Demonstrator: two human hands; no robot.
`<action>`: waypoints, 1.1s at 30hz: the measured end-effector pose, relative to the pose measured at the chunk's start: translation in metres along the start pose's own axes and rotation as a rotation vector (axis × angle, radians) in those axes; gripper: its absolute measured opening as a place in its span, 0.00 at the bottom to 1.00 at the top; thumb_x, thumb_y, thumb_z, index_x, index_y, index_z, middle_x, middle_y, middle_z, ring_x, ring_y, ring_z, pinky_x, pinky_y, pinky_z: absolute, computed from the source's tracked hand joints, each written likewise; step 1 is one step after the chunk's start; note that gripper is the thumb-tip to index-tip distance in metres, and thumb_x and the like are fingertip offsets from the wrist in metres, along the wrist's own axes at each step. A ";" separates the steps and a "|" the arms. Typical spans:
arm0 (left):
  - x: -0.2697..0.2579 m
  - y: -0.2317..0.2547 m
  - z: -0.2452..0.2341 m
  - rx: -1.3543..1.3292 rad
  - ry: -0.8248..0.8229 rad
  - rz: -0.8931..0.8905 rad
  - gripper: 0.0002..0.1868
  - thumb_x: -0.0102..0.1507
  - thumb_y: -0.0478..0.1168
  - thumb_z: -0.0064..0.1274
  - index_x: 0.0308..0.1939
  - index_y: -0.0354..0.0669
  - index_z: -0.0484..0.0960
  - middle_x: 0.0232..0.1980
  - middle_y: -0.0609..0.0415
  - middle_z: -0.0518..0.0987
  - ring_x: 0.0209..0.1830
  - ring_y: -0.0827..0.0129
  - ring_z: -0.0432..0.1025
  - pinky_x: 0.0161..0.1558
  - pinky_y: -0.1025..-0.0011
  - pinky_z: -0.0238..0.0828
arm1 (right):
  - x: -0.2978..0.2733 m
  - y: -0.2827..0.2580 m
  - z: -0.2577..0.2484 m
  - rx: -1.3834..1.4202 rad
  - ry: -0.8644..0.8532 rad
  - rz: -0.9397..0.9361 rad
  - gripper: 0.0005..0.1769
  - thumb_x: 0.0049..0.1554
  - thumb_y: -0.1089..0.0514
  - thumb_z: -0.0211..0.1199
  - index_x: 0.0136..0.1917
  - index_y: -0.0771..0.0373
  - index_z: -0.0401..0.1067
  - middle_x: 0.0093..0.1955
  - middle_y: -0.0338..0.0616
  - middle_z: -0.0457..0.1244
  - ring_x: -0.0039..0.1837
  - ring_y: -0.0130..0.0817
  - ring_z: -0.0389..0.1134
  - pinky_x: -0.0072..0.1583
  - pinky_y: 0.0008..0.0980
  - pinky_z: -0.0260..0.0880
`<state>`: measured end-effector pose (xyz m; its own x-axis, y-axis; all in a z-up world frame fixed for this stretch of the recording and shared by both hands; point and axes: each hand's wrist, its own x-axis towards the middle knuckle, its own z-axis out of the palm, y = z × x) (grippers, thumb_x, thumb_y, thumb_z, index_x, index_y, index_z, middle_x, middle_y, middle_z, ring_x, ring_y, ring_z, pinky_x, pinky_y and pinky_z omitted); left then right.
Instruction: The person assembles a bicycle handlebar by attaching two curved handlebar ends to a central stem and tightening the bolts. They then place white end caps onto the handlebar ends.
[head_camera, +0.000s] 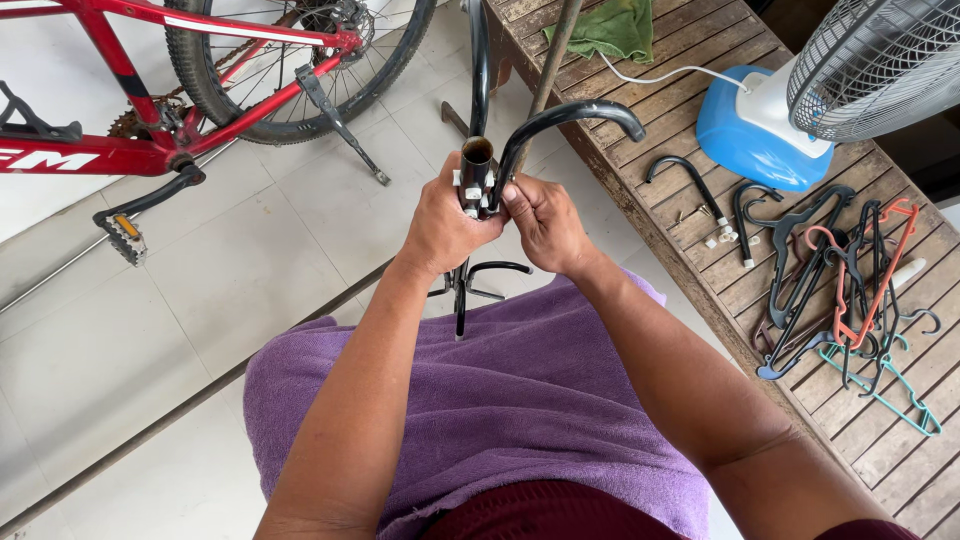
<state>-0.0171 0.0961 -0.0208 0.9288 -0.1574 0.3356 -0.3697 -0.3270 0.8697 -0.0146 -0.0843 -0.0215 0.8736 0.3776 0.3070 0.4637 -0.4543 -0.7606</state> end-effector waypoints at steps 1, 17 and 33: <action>0.000 0.000 0.000 0.006 -0.002 -0.001 0.26 0.54 0.40 0.71 0.45 0.42 0.68 0.33 0.52 0.82 0.35 0.63 0.82 0.40 0.66 0.80 | -0.001 -0.002 -0.003 -0.024 0.004 -0.108 0.16 0.72 0.55 0.50 0.45 0.66 0.67 0.37 0.48 0.62 0.39 0.46 0.67 0.45 0.43 0.68; -0.001 0.001 0.001 0.024 -0.048 -0.064 0.27 0.54 0.42 0.72 0.46 0.45 0.68 0.34 0.56 0.82 0.35 0.68 0.82 0.42 0.68 0.80 | -0.001 -0.018 -0.031 -0.418 -0.080 -0.377 0.08 0.63 0.58 0.62 0.46 0.67 0.72 0.40 0.46 0.65 0.38 0.42 0.69 0.40 0.41 0.70; -0.009 0.003 -0.006 -0.103 -0.153 -0.125 0.23 0.55 0.35 0.68 0.51 0.45 0.74 0.37 0.57 0.83 0.39 0.70 0.81 0.46 0.70 0.80 | -0.004 0.033 -0.017 0.561 -0.265 0.070 0.18 0.67 0.43 0.53 0.50 0.58 0.71 0.35 0.30 0.55 0.36 0.21 0.53 0.38 0.25 0.57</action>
<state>-0.0263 0.1016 -0.0192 0.9493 -0.2639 0.1710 -0.2401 -0.2570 0.9361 -0.0002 -0.1141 -0.0383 0.7992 0.5825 0.1479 0.1958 -0.0197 -0.9804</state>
